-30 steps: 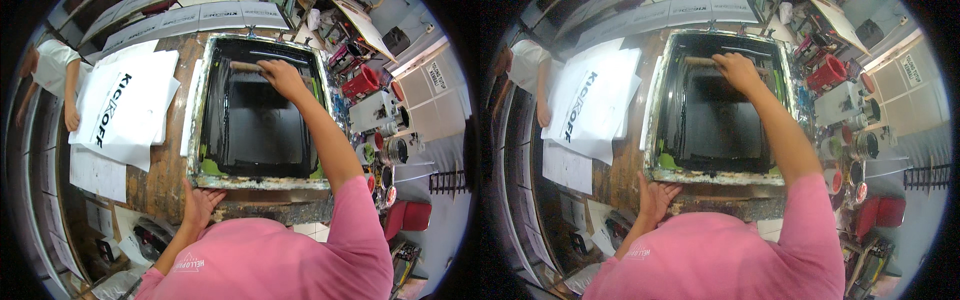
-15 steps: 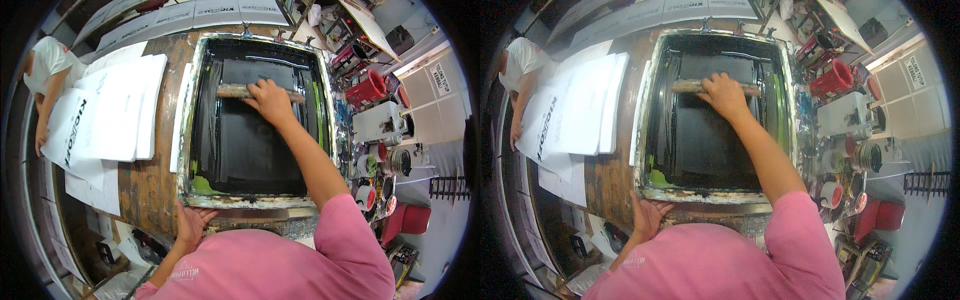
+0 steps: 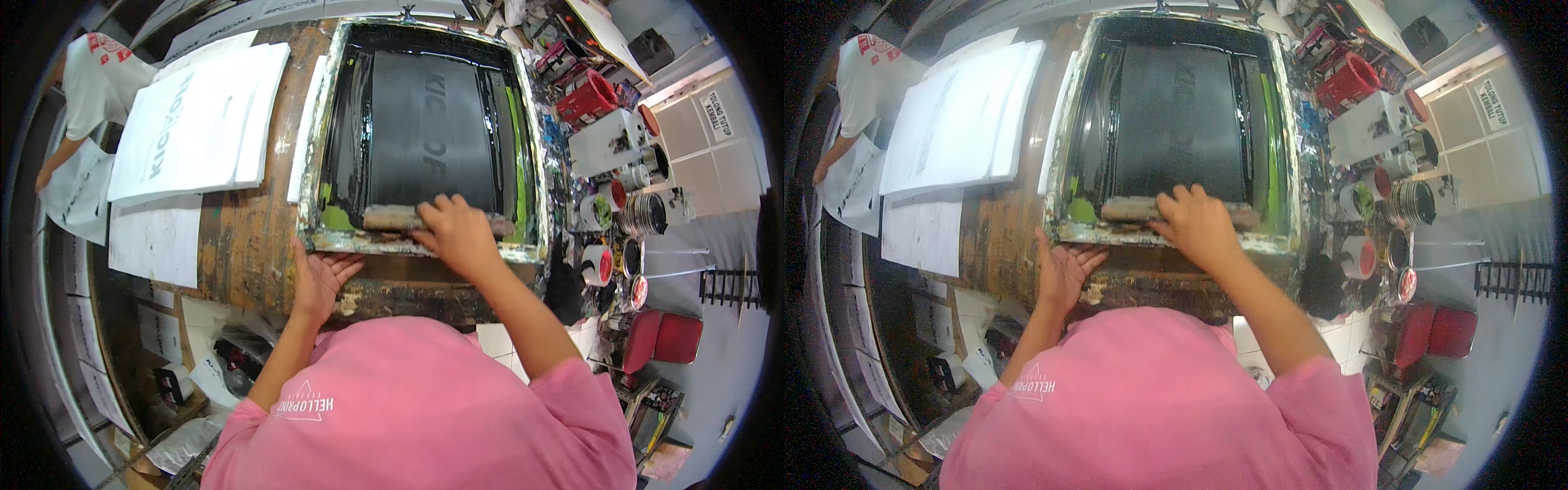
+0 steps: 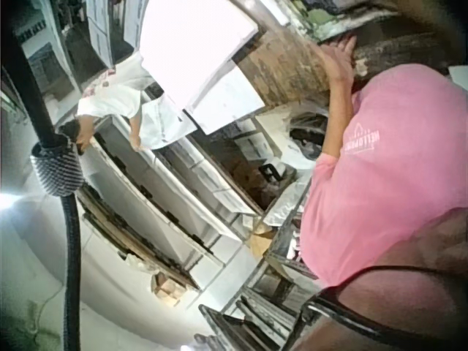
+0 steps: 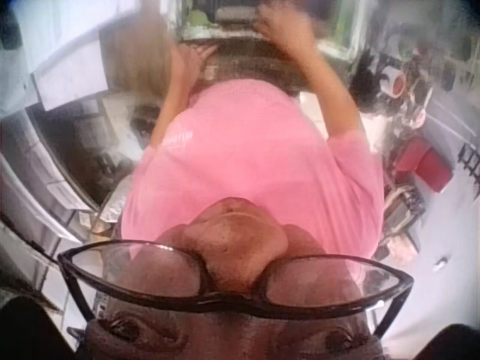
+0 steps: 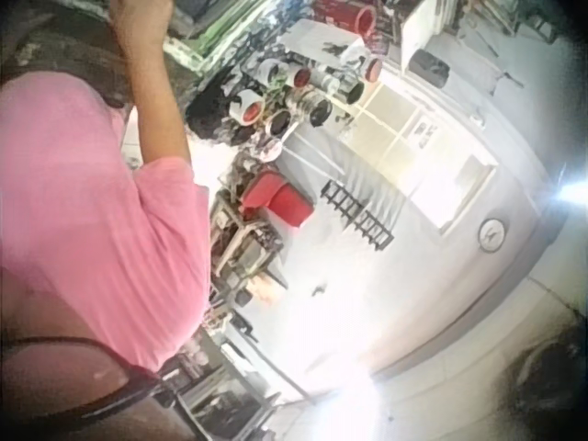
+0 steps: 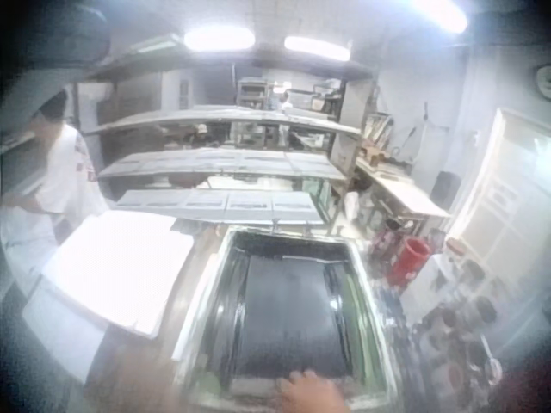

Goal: The person performs screen printing on white plastic bags by placing each bag under a screen, applying black ink using a squeegee, and then setting the printed bag aside on a drying rack.

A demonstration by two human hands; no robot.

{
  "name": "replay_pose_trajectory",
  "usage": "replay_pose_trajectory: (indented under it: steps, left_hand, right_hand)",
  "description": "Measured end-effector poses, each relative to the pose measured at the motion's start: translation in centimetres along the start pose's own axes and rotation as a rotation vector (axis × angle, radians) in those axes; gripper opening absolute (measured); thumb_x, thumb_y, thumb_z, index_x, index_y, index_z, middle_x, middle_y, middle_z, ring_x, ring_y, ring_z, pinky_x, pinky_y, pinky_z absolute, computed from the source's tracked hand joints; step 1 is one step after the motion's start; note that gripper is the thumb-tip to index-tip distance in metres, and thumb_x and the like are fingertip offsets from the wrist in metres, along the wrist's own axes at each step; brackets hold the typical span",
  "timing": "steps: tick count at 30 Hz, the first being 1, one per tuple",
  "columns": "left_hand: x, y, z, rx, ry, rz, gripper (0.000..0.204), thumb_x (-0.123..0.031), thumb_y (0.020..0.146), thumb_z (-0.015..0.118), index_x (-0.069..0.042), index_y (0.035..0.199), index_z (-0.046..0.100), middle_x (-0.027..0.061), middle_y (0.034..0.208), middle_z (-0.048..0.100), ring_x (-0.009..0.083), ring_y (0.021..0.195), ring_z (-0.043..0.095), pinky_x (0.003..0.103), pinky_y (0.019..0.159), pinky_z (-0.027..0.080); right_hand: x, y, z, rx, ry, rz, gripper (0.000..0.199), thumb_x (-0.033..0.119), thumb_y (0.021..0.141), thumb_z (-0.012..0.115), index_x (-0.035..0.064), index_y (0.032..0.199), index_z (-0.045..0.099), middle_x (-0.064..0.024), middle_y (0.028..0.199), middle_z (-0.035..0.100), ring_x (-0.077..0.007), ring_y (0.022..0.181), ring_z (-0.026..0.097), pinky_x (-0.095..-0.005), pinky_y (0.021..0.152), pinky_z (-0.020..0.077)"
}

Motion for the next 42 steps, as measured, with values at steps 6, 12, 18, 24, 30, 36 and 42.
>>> replay_pose_trajectory:
  steps: [6, 12, 18, 24, 30, 36, 42]
  left_hand:
    - [-0.3, -0.1, 0.5, 0.01, 0.03, 0.03, 0.107, -0.081, 0.094, 0.031, 0.011, 0.149, 0.022, 0.0315, 0.14, 0.046, 0.0401, 0.129, 0.053, 0.05, 0.111, 0.045]
    - [-2.4, -2.1, 2.0, 0.088, -0.014, 0.142, 0.088, -0.073, 0.099, 0.034, 0.008, 0.133, 0.04, 0.024, 0.121, 0.06, 0.0388, 0.125, 0.058, 0.051, 0.11, 0.046]
    - [-7.5, -0.8, 3.0, 0.297, 0.62, 0.714, 0.084, -0.065, 0.098, 0.049, 0.005, 0.145, 0.041, 0.0274, 0.145, 0.047, 0.0459, 0.141, 0.04, 0.054, 0.119, 0.031]
    - [-5.6, 4.5, 1.9, -0.378, 2.027, 0.825, 0.099, -0.08, 0.088, 0.047, -0.011, 0.158, 0.036, 0.0317, 0.163, 0.019, 0.0512, 0.152, 0.008, 0.074, 0.113, -0.008]
    - [-5.2, 5.1, 3.7, -0.308, 2.005, 0.719, 0.103, -0.078, 0.087, 0.05, 0.0, 0.153, 0.039, 0.0269, 0.158, 0.034, 0.0413, 0.152, 0.019, 0.073, 0.113, -0.008]
    - [-12.4, 5.8, 10.7, -0.311, 1.386, 1.126, 0.052, -0.022, 0.088, 0.079, 0.007, 0.128, 0.062, 0.0207, 0.124, 0.069, 0.0332, 0.104, 0.07, 0.041, 0.085, 0.056]
    - [-14.6, 4.9, 8.5, -0.473, 0.915, 0.872, 0.045, -0.005, 0.092, 0.069, -0.001, 0.136, 0.062, 0.0093, 0.097, 0.072, 0.006, 0.073, 0.063, 0.02, 0.059, 0.046]
  right_hand:
    - [0.8, -0.4, -1.6, 0.035, 0.032, 0.022, 0.036, 0.035, 0.088, 0.071, 0.0054, 0.102, 0.056, -0.0128, 0.105, 0.056, -0.0325, 0.101, 0.06, -0.0465, 0.081, 0.0541]
    - [4.3, -2.8, -3.6, -0.264, -0.192, 0.065, 0.039, 0.036, 0.084, 0.073, 0.0089, 0.111, 0.063, -0.0096, 0.103, 0.058, -0.0289, 0.104, 0.057, -0.0591, 0.108, 0.0341]
    - [4.1, 2.2, -13.4, -0.577, -0.314, 0.014, 0.035, 0.042, 0.079, 0.071, 0.0112, 0.094, 0.063, -0.0061, 0.09, 0.058, -0.0269, 0.092, 0.058, -0.0504, 0.087, 0.0374]
    - [3.1, 6.9, -20.9, -0.679, -0.348, -0.085, 0.033, 0.037, 0.089, 0.061, 0.0057, 0.097, 0.066, -0.012, 0.09, 0.065, -0.0321, 0.088, 0.063, -0.0467, 0.082, 0.0393]
    - [2.3, 11.1, -25.2, -0.663, -0.196, 0.002, 0.035, 0.03, 0.09, 0.052, 0.0008, 0.075, 0.064, -0.0103, 0.063, 0.059, -0.0194, 0.053, 0.052, -0.0349, 0.05, 0.0423]
    - [4.9, 13.7, -27.2, -0.621, 0.052, 0.228, 0.047, 0.039, 0.096, 0.045, 0.0029, 0.076, 0.068, -0.0069, 0.058, 0.058, -0.0129, 0.05, 0.05, -0.0326, 0.045, 0.0438]
    - [4.5, 14.6, -30.1, -0.462, 0.05, 0.372, 0.046, 0.042, 0.093, 0.052, 0.0021, 0.077, 0.069, -0.0067, 0.057, 0.059, -0.0139, 0.048, 0.051, -0.0318, 0.044, 0.0387]
Point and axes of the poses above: each hand's wrist, its own y-axis towards the middle knuckle, its own z-axis out of the palm, x = y × z, the point moved 4 cm from there along y, towards the middle knuckle
